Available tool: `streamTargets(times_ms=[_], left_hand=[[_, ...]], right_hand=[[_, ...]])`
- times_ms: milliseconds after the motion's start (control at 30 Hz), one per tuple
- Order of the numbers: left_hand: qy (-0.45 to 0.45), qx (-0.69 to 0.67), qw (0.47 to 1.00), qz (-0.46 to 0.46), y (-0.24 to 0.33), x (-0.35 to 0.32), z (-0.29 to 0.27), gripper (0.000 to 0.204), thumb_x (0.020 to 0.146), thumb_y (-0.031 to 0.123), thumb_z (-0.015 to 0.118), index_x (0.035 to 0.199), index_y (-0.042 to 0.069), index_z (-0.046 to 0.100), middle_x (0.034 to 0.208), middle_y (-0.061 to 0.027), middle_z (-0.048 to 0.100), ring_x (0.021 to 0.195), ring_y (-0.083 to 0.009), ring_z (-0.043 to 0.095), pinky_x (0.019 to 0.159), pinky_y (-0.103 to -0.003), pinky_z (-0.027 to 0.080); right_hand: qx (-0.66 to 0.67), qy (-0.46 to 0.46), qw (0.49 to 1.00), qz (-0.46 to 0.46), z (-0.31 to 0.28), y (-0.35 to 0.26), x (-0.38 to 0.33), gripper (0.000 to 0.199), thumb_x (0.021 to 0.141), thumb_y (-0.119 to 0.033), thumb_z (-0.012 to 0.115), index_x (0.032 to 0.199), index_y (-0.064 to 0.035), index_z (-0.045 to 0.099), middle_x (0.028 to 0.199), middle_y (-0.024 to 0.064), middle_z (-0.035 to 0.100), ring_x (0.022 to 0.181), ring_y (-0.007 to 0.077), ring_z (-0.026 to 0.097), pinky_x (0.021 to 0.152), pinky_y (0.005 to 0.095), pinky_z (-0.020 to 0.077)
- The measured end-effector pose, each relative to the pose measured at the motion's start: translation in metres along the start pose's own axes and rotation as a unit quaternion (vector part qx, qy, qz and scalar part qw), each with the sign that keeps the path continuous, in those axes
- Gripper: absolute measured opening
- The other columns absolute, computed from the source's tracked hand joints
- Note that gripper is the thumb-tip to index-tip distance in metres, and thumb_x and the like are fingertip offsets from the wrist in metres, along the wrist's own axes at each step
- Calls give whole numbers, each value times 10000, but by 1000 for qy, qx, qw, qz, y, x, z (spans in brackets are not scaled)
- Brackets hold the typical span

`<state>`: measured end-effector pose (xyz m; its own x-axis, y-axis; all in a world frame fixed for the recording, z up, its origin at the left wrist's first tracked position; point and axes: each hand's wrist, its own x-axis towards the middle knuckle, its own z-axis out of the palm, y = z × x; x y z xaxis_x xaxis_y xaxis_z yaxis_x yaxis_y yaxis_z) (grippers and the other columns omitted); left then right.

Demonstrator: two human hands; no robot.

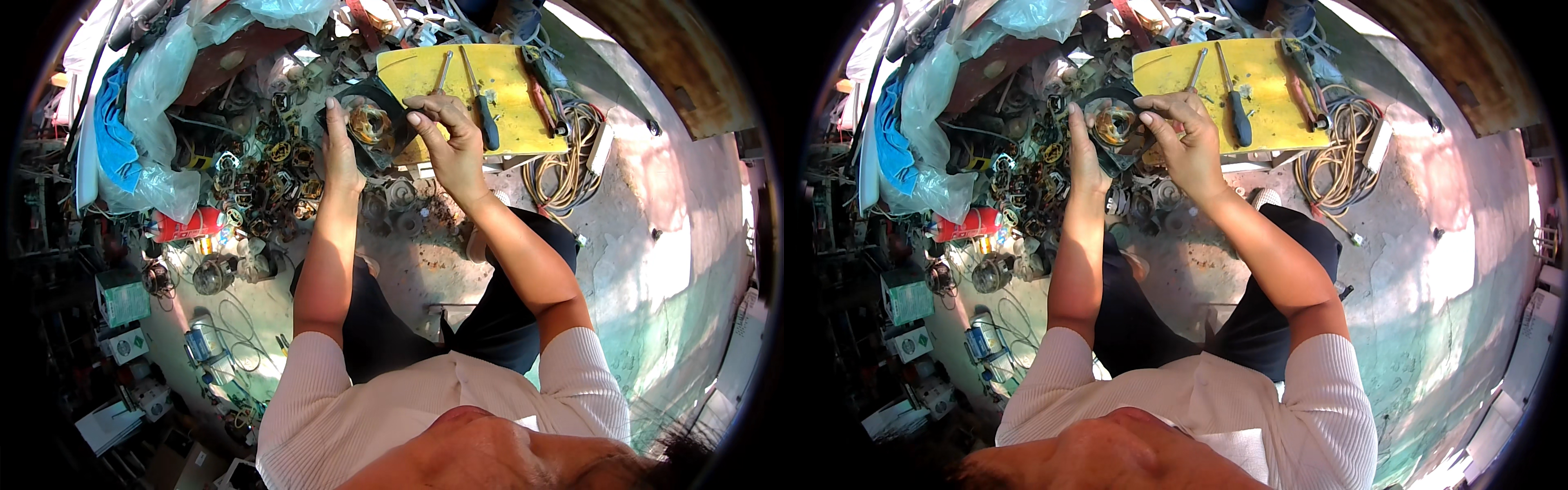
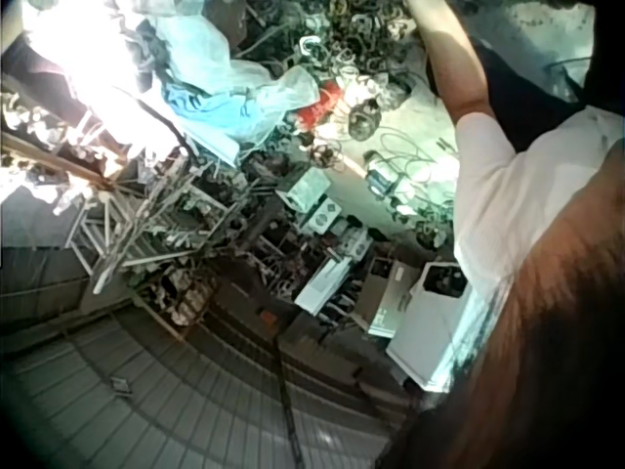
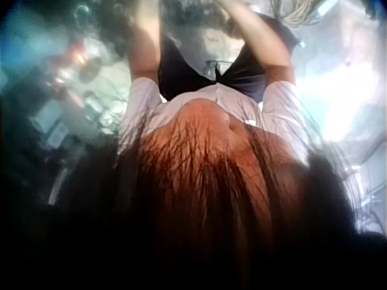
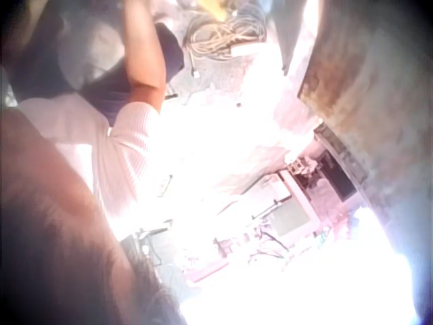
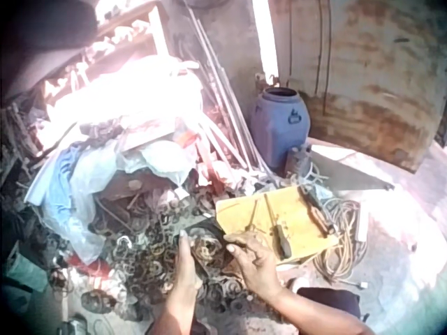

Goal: The person carries a metal tray of parts across a workshop, then sits down to disassemble a motor component using a screwdriver to remove internal pieces.

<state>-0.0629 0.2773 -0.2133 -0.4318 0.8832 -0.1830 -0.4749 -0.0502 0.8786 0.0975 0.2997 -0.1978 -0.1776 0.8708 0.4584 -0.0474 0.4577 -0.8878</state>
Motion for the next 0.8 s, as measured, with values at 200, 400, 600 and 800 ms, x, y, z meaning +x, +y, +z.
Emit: streamTargets(times_ms=[200,400,600,800], left_hand=[[-2,13,1000,11,1,-2,1,659,958,574,414,1145,-38,567,1077,-122,621,969,-175,617,845,-316,525],[-5,19,1000,5,3,-4,3,674,962,574,401,1165,-50,555,1104,-127,610,993,-174,608,864,-313,517],[2,19,1000,2,4,-4,3,663,960,577,403,1140,-41,563,1081,-126,610,970,-177,616,844,-312,531],[2,10,1000,9,3,-4,4,637,960,566,419,1117,-33,570,1048,-122,617,942,-172,624,832,-313,536]], right_hand=[[8,6,1000,-21,4,-1,8,244,879,-62,625,1121,-51,658,1004,96,624,931,195,585,805,285,464],[-9,12,1000,-22,2,7,7,255,878,-68,634,1131,-57,662,1019,118,638,963,227,593,857,309,459],[-13,43,998,-31,12,-3,4,238,864,-46,637,1097,-57,683,1009,123,630,944,220,596,837,296,458],[85,54,995,26,14,-7,4,228,864,-64,643,1089,-46,673,1036,130,614,950,238,586,837,309,459]])
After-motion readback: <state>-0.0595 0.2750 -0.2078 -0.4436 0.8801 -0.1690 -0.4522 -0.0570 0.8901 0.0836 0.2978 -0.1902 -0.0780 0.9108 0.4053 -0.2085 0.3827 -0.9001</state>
